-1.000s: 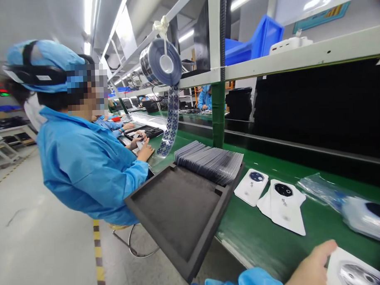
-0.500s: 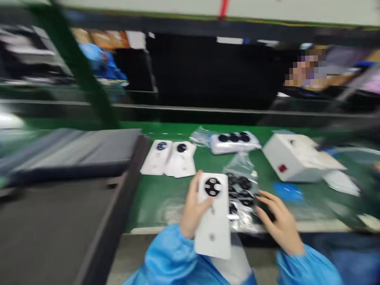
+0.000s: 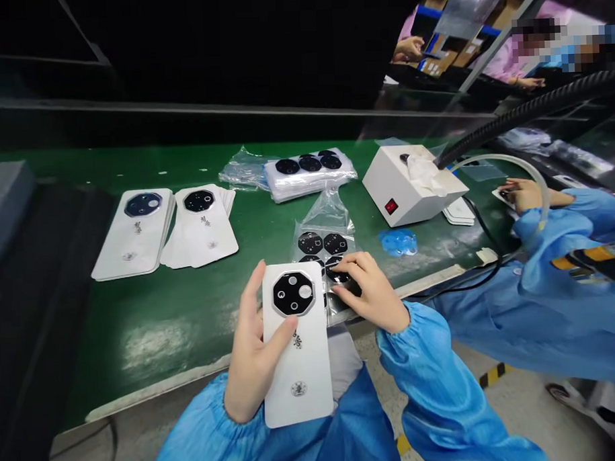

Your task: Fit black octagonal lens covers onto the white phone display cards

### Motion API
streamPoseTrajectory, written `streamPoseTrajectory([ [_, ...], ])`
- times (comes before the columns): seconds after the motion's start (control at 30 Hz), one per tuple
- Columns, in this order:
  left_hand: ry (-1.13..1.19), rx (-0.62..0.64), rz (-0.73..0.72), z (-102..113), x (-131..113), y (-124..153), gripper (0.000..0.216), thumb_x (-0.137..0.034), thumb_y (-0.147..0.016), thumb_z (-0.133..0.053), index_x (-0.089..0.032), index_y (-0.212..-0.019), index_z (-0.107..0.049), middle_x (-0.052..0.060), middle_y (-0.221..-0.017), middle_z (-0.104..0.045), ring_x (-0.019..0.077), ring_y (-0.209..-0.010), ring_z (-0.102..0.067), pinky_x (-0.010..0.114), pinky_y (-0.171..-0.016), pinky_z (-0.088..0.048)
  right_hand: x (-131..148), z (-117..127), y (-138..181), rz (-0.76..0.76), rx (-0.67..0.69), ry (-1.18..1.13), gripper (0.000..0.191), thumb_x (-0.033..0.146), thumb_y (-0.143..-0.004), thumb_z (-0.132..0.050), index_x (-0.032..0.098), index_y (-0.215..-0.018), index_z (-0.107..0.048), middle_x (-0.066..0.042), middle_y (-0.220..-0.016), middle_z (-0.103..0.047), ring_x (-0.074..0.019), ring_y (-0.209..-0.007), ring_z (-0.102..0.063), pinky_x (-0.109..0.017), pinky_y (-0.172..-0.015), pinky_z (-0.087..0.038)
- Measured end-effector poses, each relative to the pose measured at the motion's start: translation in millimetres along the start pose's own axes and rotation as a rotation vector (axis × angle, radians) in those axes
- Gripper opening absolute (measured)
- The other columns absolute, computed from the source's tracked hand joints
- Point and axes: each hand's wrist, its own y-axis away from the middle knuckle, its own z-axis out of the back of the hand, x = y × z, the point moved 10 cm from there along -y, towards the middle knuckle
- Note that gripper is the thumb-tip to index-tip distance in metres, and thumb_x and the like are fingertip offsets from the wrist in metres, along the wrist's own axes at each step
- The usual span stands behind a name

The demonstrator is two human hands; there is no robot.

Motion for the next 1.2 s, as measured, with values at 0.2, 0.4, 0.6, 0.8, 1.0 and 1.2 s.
streamPoseTrajectory([
  [0.2,-0.015,-0.030,0.024,9,-2,0,0.082,-0.029,-0.077,-0.069,-0.033,-0.144,-0.022,0.006,-0.116,-0.066,0.0280,-0.097,-0.066,0.038,-0.078,-0.057,20,-4,2,0.018,0.011,-0.045,0.020,0.024,-0.085,-0.054,0.018,-0.104,-0.055,-0.010,-0.100,-0.054,-0.0247,-0.095,-0.052,-0.043,-0.081,-0.048],
  [0.4,-0.016,-0.047,-0.006,4,1,7,0.082,-0.025,-0.075,-0.069,-0.032,-0.143,-0.024,0.006,-0.146,-0.040,0.0312,-0.125,-0.048,0.041,-0.097,-0.050,35,-25,6,0.018,0.089,-0.125,0.023,0.017,-0.081,-0.055,0.016,-0.104,-0.052,-0.011,-0.101,-0.050,-0.0246,-0.095,-0.052,-0.040,-0.079,-0.051],
  [0.6,-0.001,-0.044,-0.025,-2,-4,20,0.084,-0.025,-0.075,-0.069,-0.030,-0.144,-0.023,0.007,-0.145,-0.042,0.0354,-0.122,-0.050,0.043,-0.087,-0.056,30,-31,5,0.001,0.125,-0.194,0.034,0.015,-0.079,-0.059,0.017,-0.111,-0.049,-0.011,-0.104,-0.046,-0.0242,-0.098,-0.051,-0.040,-0.081,-0.051],
  [0.8,0.031,-0.035,-0.079,-6,-10,29,0.077,-0.022,-0.078,-0.066,-0.030,-0.143,-0.026,0.006,-0.132,-0.056,0.0306,-0.109,-0.061,0.042,-0.087,-0.056,32,-28,4,0.015,0.143,-0.254,0.021,0.017,-0.078,-0.059,0.018,-0.097,-0.052,-0.010,-0.102,-0.046,-0.0240,-0.094,-0.051,-0.039,-0.078,-0.051],
  [1.0,-0.043,0.017,-0.237,-8,-19,34,0.067,-0.011,-0.083,-0.057,-0.042,-0.137,-0.034,-0.002,-0.122,-0.063,0.0251,-0.101,-0.065,0.039,-0.081,-0.059,27,-34,6,-0.009,0.169,-0.239,0.025,0.018,-0.076,-0.061,0.018,-0.100,-0.054,-0.010,-0.105,-0.045,-0.0242,-0.099,-0.051,-0.040,-0.081,-0.050],
  [1.2,-0.076,0.089,-0.312,-8,-24,34,0.070,-0.009,-0.082,-0.056,-0.049,-0.135,-0.033,-0.004,-0.133,-0.054,0.0265,-0.110,-0.061,0.042,-0.086,-0.058,20,-38,8,-0.043,0.181,-0.210,0.027,0.018,-0.077,-0.058,0.017,-0.104,-0.054,-0.011,-0.108,-0.043,-0.0247,-0.104,-0.049,-0.042,-0.086,-0.049],
])
